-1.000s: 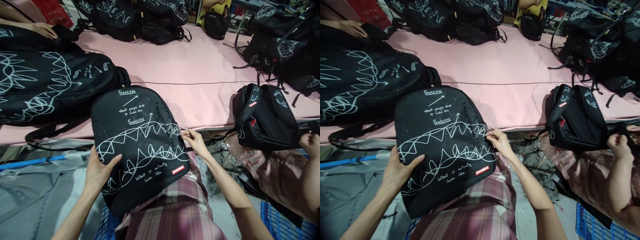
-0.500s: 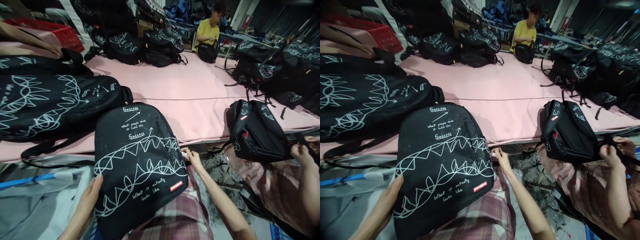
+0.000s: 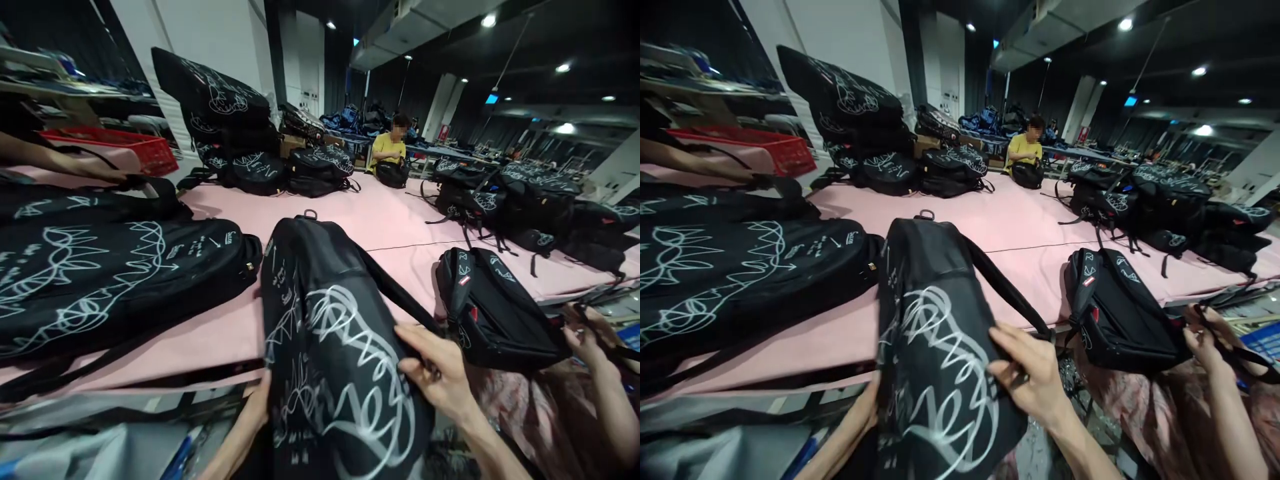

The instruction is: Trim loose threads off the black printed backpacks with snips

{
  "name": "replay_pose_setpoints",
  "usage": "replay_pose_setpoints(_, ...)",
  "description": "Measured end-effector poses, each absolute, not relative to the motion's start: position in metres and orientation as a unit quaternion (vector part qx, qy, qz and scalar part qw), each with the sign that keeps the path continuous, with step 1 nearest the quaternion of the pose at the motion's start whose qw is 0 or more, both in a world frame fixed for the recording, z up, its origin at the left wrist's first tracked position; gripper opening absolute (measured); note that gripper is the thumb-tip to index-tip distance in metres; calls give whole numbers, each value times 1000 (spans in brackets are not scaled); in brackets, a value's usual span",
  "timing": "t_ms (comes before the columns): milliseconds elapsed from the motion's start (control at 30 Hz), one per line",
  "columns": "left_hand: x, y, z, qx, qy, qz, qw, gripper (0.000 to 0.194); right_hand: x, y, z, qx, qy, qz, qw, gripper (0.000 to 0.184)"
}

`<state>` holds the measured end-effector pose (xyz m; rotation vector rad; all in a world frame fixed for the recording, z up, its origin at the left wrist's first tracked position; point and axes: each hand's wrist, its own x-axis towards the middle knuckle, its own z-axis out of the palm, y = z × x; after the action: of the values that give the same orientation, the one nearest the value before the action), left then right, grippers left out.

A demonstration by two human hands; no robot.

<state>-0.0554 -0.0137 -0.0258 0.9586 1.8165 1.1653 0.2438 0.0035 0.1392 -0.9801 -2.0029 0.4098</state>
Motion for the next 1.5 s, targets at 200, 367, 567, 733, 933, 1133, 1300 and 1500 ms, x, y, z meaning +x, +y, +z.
replay_pose_setpoints(200,-66,34,82,551,629,541,93,49,215,-32,127,-366,-877,185,251,30)
replay_pose_setpoints(367,-46,54,153,898,385,215,5,45,213,-31,133,-370,-871,234,225,25)
replay_pose_setpoints(567,-28,46,156,929,339,148,-14,61,180,-15,154,-384,-914,87,92,47)
replay_pose_setpoints(733,-31,43,158,928,353,117,7,69,165,-8,162,-348,-932,99,24,41)
replay_pose_setpoints(933,-24,43,163,923,380,64,22,79,152,7,165,-316,-941,117,-5,26)
replay_pose_setpoints(1133,-14,40,157,918,389,69,-1,77,148,18,161,-288,-952,89,-56,37)
replay_pose_setpoints(1300,0,39,142,917,382,114,-14,57,151,25,158,-291,-946,78,-119,44)
replay_pose_setpoints(1500,6,44,140,916,383,118,-1,55,156,33,175,-305,-920,146,-197,37)
